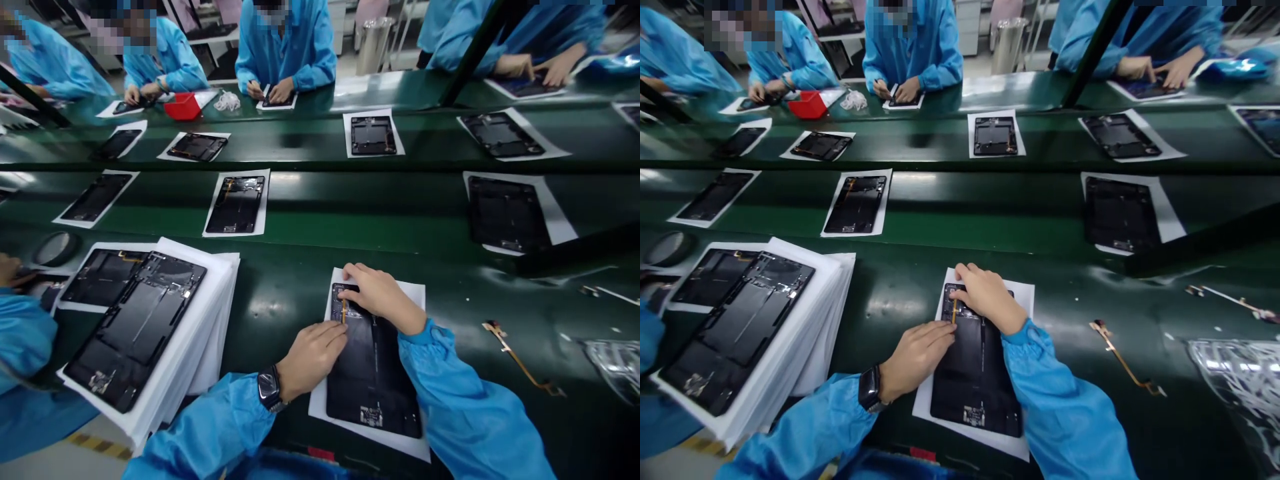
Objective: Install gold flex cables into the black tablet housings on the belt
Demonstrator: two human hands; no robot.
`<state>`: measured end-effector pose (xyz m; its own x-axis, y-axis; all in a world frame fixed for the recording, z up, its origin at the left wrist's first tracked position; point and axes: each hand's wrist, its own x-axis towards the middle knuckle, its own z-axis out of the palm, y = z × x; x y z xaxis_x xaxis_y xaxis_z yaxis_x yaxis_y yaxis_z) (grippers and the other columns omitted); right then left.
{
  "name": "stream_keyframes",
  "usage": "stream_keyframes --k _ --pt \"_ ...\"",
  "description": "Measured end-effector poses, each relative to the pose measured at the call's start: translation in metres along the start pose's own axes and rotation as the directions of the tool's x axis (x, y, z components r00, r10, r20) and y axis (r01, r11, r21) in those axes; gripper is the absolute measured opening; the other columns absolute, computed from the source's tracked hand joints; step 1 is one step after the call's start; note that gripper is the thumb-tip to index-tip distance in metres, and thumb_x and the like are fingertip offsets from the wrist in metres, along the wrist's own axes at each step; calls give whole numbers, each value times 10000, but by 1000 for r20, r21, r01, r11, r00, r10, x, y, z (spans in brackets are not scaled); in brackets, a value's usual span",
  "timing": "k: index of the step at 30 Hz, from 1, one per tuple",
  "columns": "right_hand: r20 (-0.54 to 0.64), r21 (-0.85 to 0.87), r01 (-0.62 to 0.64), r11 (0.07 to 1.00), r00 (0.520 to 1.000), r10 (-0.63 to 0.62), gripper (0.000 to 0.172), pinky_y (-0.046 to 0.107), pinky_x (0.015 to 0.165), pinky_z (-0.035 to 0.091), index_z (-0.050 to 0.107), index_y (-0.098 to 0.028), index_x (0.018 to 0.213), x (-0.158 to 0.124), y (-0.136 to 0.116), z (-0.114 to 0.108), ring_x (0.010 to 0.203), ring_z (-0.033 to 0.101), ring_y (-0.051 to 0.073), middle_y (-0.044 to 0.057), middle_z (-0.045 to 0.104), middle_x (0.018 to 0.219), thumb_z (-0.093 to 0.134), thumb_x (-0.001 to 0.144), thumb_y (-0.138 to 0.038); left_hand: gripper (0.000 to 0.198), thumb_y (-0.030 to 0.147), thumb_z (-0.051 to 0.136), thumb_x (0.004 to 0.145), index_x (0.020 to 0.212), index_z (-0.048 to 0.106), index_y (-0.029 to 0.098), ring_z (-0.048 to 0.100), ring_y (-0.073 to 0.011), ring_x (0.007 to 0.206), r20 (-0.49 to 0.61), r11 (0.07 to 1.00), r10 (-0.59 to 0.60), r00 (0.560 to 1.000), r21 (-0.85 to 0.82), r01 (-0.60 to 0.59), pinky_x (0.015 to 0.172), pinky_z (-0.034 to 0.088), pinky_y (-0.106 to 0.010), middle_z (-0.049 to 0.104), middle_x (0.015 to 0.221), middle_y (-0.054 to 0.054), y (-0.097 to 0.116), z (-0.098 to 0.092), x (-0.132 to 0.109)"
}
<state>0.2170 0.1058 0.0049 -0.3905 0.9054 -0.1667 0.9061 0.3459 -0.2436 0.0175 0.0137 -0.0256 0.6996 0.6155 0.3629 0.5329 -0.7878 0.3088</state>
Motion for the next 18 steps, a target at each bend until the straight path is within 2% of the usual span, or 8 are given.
stream_keyframes --k 4,10,18 --pt "5 24 1 1000 1000 -1 293 297 588 299 511 -245 1056 0 4 2 732 636 201 13 641 1005 664 876 -419 163 118 493 970 1047 636 130 633 -191 1133 -9 1000 4 1000 -13 -4 939 562 -333 699 1164 -63 0 -1 0" --pt "9 15 -35 999 999 35 300 294 574 285 507 -233 1057 -2 0 -3 740 642 204 31 639 1009 658 875 -418 204 89 515 945 1102 635 139 624 -203 1156 -83 996 -56 995 -69 51 965 560 -359 694 1174 -80 4 -1 -1" --pt "9 -4 -77 997 997 77 318 294 555 264 499 -218 1049 -2 -2 -3 748 651 215 43 636 994 649 879 -441 192 105 493 961 1069 650 131 647 -208 1117 -30 1000 -13 999 23 14 927 574 -352 703 1156 -85 5 1 1"
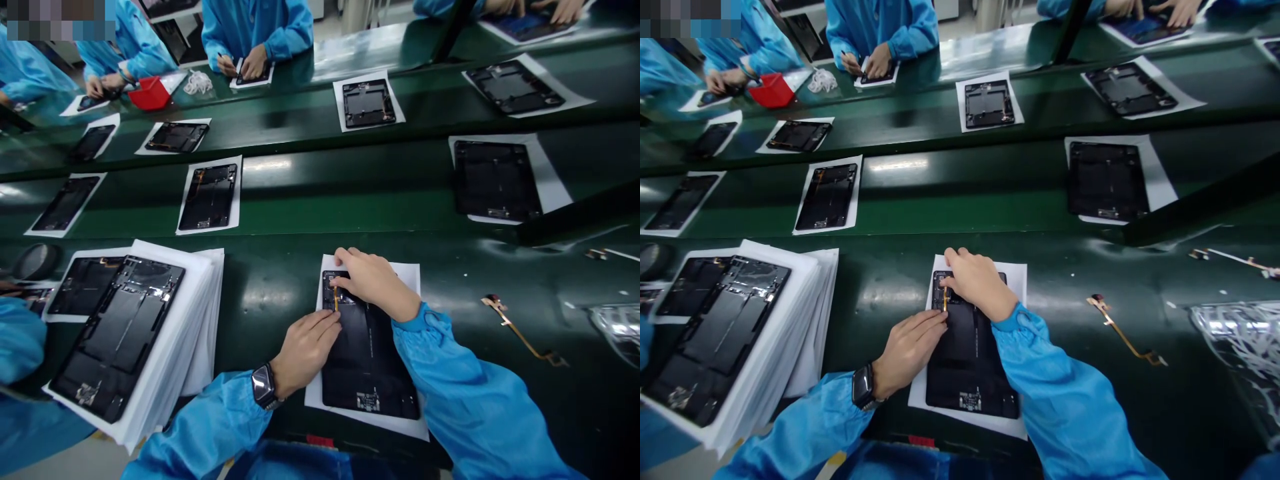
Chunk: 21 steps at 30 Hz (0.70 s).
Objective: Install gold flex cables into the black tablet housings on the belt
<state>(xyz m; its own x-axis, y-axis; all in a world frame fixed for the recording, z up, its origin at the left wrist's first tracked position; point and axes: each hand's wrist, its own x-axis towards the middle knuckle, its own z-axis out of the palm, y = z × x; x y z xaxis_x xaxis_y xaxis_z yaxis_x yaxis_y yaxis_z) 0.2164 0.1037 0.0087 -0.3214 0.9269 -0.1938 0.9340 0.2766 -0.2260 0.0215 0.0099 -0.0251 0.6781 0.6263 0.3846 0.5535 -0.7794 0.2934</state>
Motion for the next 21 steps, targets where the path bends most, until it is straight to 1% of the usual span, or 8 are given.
stream_keyframes --k 4,8,15,21 --pt "-9 8 13 1000 1000 -13 323 298 554 264 498 -218 1036 1 2 1 741 652 219 36 640 982 653 877 -454 195 106 480 969 1066 649 111 643 -219 1117 23 999 27 999 34 -28 927 570 -353 701 1155 -93 0 0 0" --pt "1 26 11 1000 1000 -11 332 296 570 294 500 -220 1042 1 2 0 755 654 222 41 643 999 668 868 -448 212 111 457 977 1078 644 112 633 -211 1137 43 998 32 999 47 -34 928 566 -351 700 1152 -98 -1 -1 0" --pt "13 34 3 999 1000 -3 340 300 601 335 511 -226 1063 0 2 -1 784 656 231 51 649 1020 671 863 -450 201 105 458 977 1055 643 98 642 -220 1110 42 997 47 998 57 -49 913 569 -352 704 1136 -94 0 -2 2" --pt "17 37 0 999 1000 -1 337 291 600 325 511 -222 1061 0 2 -1 784 653 228 50 657 1027 676 863 -439 201 110 453 982 1051 641 109 646 -221 1096 38 996 50 998 70 -53 895 569 -346 707 1130 -87 0 -2 2"
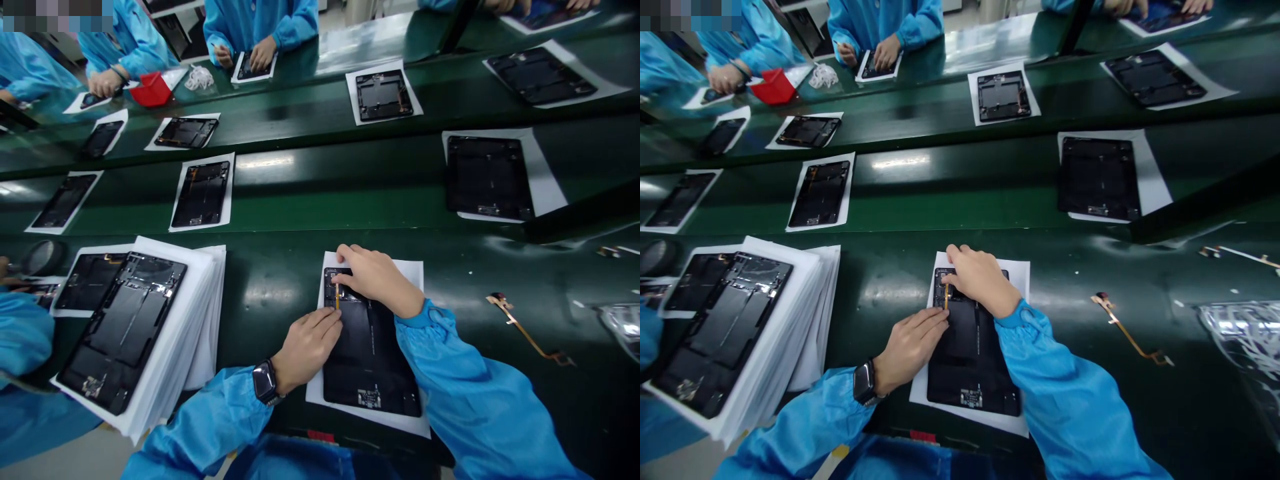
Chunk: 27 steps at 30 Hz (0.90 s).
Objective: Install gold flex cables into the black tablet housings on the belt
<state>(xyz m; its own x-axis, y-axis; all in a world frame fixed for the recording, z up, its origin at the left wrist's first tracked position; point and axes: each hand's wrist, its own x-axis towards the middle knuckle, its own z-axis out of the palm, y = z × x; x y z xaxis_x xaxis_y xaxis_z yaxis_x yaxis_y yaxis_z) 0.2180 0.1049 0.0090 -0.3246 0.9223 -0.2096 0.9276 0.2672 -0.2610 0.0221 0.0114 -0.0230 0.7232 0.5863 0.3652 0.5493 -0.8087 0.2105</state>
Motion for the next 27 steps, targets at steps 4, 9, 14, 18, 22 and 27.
stream_keyframes --k 4,9,14,18,22,27 --pt "4 -8 0 1000 1000 0 327 295 591 331 508 -223 1064 0 -1 0 779 653 228 52 653 1026 660 871 -439 187 98 467 972 1040 641 94 642 -229 1101 22 1000 7 1000 2 -7 901 563 -350 701 1138 -99 1 0 0" --pt "2 -42 -5 999 1000 5 260 315 621 375 536 -187 1077 -3 -6 -7 793 642 245 92 619 1027 594 914 -382 174 230 535 975 1033 644 108 625 -232 1127 71 999 -8 997 -40 10 921 559 -359 697 1140 -99 1 -7 3" --pt "44 127 79 989 995 -85 279 276 737 418 597 -163 1036 -12 -8 -16 830 611 180 96 581 1029 387 898 -43 229 222 527 967 1162 613 137 574 -207 1199 43 984 -64 997 -163 70 1009 519 -363 664 1211 -91 -14 -16 8" --pt "49 216 181 959 979 -196 337 269 795 427 656 -159 990 -23 -10 -26 896 613 193 91 634 997 405 834 2 247 263 520 972 1183 609 167 495 -253 1289 137 988 -32 990 -147 53 1052 485 -425 574 1356 -85 -25 -20 8" --pt "-30 353 182 918 983 -183 223 264 751 438 678 -204 941 -41 -14 -38 852 646 183 44 707 938 474 900 -123 250 274 526 965 1176 609 171 397 -302 1374 254 993 33 967 -120 -3 1089 443 -472 496 1432 -101 -25 -27 6" --pt "-56 416 32 909 998 -10 130 269 595 412 606 -221 851 -71 -11 -32 634 616 172 -2 666 688 556 912 -324 332 342 540 958 1237 586 168 318 -345 1423 286 992 83 955 -118 -51 1103 409 -522 417 1489 -143 -24 -32 1"
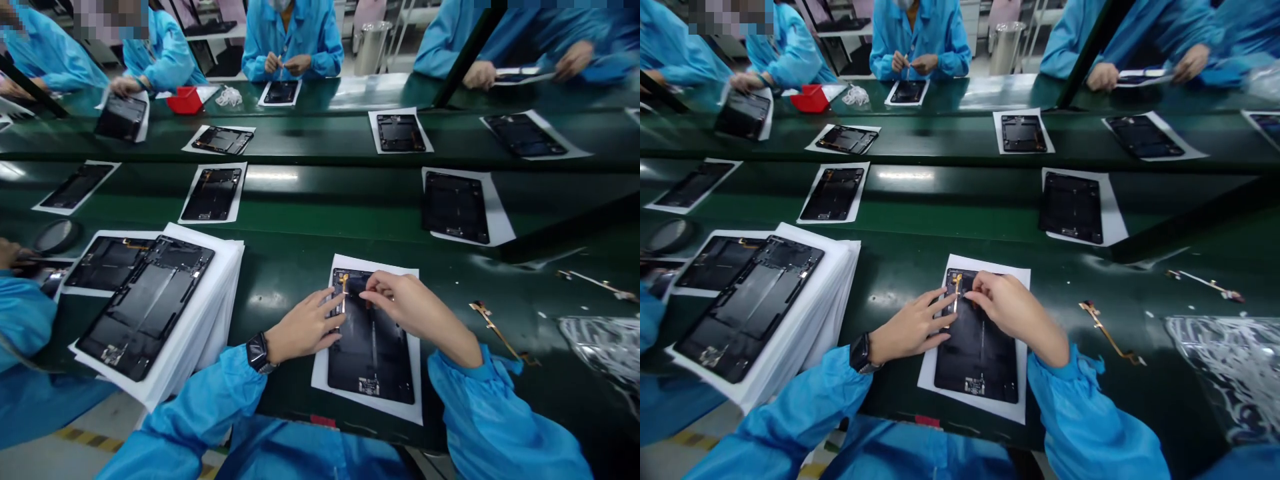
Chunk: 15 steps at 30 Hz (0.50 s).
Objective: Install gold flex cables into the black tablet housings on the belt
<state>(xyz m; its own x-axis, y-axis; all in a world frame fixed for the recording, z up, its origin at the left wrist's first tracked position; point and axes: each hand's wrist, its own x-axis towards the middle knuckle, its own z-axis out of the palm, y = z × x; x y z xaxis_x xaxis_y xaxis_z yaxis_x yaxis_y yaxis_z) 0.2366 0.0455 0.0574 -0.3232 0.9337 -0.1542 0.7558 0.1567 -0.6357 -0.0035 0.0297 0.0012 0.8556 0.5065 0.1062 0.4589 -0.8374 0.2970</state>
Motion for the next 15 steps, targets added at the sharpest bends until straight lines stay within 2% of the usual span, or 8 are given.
stream_keyframes --k 3,7,12,15 --pt "-76 -11 -50 999 996 49 149 271 563 393 569 -226 875 -20 8 14 588 582 169 -19 616 634 518 937 -352 322 348 536 960 1225 612 181 292 -360 1436 -5 1000 12 1000 -21 -12 1113 388 -540 385 1513 -141 -1 3 -3" --pt "-102 20 -48 999 994 50 122 275 636 441 552 -232 1003 -43 9 39 676 619 171 1 654 778 447 970 -283 270 329 541 954 1160 654 197 257 -355 1454 -32 992 9 999 -122 -13 1137 355 -535 384 1521 -115 -5 6 -7" --pt "-97 -55 -41 998 995 36 125 291 688 472 520 -234 1075 -51 -4 63 803 669 203 37 688 933 438 982 -248 462 298 555 947 1388 464 192 326 -247 1439 -92 952 -69 993 -305 37 1180 337 -446 451 1485 -98 -13 8 -15" --pt "-61 -142 -10 990 998 2 105 289 662 467 527 -223 1026 -47 -14 70 789 678 211 46 691 931 429 987 -223 481 276 566 938 1393 444 179 359 -235 1421 -95 944 -80 992 -327 44 1187 331 -427 454 1484 -100 -15 10 -17"
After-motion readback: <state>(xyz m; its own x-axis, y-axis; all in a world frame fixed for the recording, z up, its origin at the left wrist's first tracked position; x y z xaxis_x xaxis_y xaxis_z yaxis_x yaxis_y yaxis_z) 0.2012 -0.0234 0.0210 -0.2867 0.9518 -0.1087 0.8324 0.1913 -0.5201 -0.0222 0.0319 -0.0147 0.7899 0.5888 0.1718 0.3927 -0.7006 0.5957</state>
